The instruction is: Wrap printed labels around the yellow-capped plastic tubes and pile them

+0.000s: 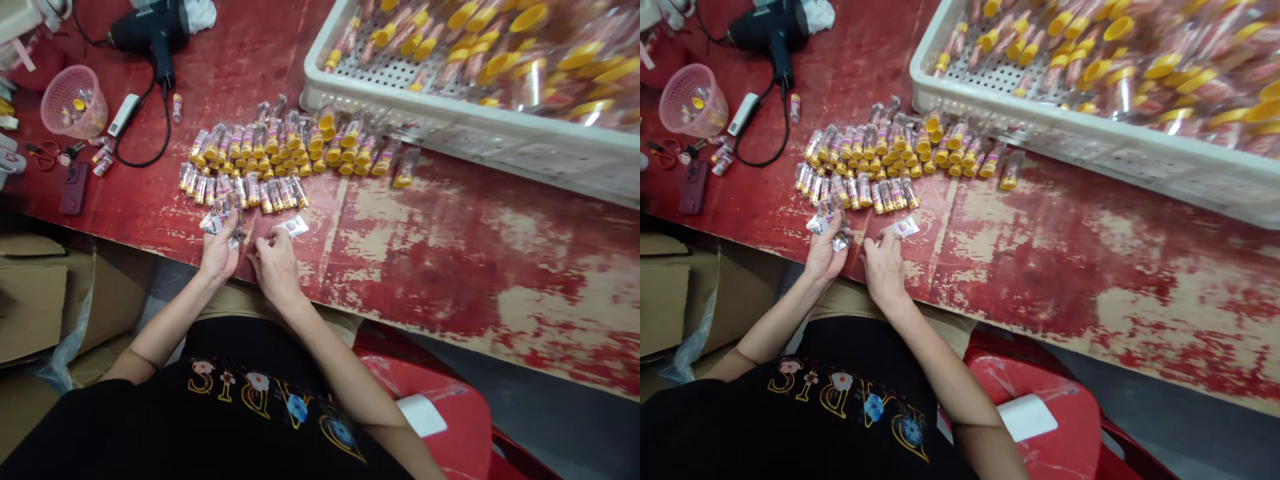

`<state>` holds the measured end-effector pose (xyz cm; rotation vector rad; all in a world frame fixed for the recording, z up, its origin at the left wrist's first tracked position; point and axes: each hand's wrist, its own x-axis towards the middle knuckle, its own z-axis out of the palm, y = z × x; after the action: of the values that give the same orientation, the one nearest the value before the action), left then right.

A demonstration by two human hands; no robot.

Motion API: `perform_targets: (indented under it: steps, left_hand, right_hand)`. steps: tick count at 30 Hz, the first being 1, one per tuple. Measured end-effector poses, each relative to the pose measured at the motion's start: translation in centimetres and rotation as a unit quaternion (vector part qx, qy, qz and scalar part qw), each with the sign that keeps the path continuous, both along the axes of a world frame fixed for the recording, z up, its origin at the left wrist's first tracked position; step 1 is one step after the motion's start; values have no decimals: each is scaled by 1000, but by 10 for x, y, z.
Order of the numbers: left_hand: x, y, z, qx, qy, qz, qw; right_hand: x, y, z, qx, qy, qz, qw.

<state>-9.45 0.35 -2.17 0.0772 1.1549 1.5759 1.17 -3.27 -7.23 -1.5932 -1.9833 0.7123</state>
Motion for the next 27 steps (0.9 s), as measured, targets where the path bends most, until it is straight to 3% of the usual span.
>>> perform_targets:
  steps: [5, 7, 9, 12, 15, 19, 23, 27]
  left_hand:
    - [0, -5, -5, 2, -20, -21, 1000]
    - [8, -8, -8, 0, -34, -37, 999]
    - [19, -12, -8, 1, -51, -52, 997]
    - [33, -18, -7, -2, -75, -83, 994]
    - [38, -22, -5, -4, -64, -96, 993]
    - [40, -22, -5, 16, -3, -98, 995]
    - [47, -18, -2, 18, 23, -64, 998]
    - [48, -14, 3, -4, 13, -61, 998]
  right_hand:
    - [28, -6, -6, -49, 162, -60, 984]
    - [35, -5, -5, -111, 291, -89, 946]
    - [35, -1, -2, -169, 416, -109, 887]
    - [28, 9, 5, -161, 504, -161, 833]
    - [30, 18, 13, -116, 510, -193, 830]
    - [38, 23, 20, -112, 502, -184, 838]
    - [33, 21, 17, -89, 503, -203, 835]
    - [45, 14, 18, -71, 481, -140, 862]
